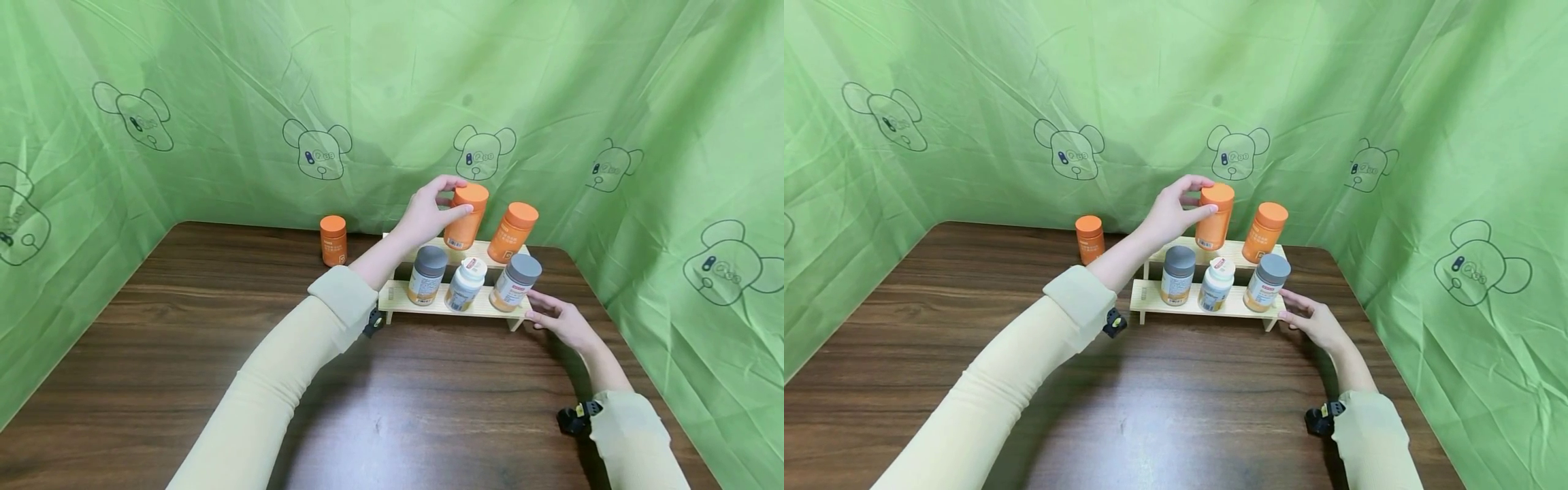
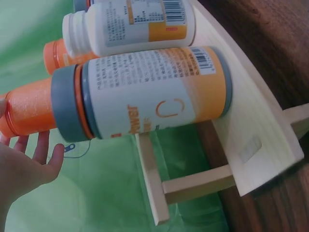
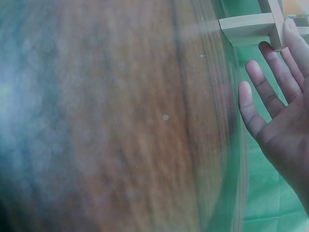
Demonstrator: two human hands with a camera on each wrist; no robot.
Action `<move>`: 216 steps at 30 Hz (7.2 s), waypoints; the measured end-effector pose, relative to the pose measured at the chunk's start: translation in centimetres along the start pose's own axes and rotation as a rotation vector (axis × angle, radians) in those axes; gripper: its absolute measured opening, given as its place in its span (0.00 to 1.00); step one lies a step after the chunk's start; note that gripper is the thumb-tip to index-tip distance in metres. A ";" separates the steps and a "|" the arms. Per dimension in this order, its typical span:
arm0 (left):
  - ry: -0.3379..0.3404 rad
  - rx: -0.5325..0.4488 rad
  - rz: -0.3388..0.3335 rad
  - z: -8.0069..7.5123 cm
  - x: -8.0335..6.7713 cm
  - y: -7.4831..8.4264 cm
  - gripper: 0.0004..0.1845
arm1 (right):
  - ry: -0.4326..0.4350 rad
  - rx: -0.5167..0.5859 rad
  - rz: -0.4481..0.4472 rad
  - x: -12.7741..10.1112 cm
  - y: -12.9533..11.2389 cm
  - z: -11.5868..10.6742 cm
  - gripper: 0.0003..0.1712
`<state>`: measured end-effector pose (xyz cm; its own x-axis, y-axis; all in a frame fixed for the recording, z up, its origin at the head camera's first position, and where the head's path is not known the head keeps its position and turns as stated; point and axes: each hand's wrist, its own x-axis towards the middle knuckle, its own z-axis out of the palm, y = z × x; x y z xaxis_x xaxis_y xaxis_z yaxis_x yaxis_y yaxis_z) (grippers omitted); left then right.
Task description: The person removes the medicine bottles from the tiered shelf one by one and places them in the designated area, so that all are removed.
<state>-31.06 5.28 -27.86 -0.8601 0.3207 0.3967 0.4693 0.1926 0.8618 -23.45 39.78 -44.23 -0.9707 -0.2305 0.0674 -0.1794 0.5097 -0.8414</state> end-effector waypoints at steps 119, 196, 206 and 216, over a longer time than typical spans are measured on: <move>0.396 0.277 -0.160 -21.3 -11.9 -17.8 0.25 | 0.005 -0.030 0.015 -0.5 -0.5 0.3 0.34; 0.090 0.204 -0.156 -16.7 -10.3 -4.6 0.32 | -0.015 -0.009 -0.004 -0.8 -0.8 0.3 0.33; 0.098 0.125 -0.145 -14.0 -9.5 -2.6 0.32 | -0.018 -0.007 0.021 -0.8 -0.8 0.2 0.34; 0.067 0.117 -0.079 -11.0 -8.3 -0.8 0.32 | -0.017 -0.031 0.028 -0.7 -0.1 0.3 0.34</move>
<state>-26.56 -7.78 -28.37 -0.9049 0.2382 0.3526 0.4162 0.3231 0.8499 -22.72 39.63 -44.39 -0.9727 -0.2293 0.0350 -0.1573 0.5412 -0.8261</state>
